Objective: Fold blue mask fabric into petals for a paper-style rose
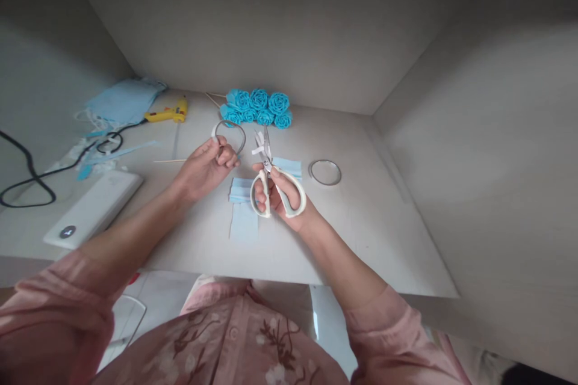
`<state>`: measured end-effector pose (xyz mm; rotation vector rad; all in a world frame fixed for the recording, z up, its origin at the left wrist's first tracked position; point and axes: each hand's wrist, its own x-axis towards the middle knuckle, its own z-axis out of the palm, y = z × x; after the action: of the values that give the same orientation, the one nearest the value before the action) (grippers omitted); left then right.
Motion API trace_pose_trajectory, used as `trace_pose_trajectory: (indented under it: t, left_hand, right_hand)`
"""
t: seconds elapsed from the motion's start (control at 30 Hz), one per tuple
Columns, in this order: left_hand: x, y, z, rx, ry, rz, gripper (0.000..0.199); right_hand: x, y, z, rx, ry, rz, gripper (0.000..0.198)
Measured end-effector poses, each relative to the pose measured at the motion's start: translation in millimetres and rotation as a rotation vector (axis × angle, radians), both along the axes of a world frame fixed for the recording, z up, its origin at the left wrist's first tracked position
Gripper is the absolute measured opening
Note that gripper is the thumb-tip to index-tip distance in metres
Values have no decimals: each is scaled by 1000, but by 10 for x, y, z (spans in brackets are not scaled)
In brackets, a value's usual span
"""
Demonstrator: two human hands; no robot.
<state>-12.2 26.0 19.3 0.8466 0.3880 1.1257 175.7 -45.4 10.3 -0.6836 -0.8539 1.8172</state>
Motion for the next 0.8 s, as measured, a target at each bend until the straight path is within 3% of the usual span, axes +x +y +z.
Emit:
trace_pose_trajectory:
  t: [0.13, 0.27, 0.43, 0.5, 0.67, 0.8]
  left_hand:
    - [2, 14, -25, -16, 57, 0, 53]
    - [11, -25, -22, -29, 143, -76, 54]
    - [-20, -105, 14, -20, 157, -384, 52]
    - [-38, -121, 19, -27, 173, -474, 54]
    - [-42, -137, -1, -4, 184, -551, 56]
    - [-20, -156, 12, -4, 170, -546, 53]
  right_hand:
    - [-1, -4, 11, -12, 12, 7, 40]
    - [-29, -6, 30, 33, -11, -51, 45]
    - [-15, 35, 39, 166, -167, -485, 52]
    - [8, 48, 40, 191, -261, -571, 54]
    - [-1, 32, 59, 205, -340, -425, 53]
    - [-8, 46, 44, 196, -341, -487, 46]
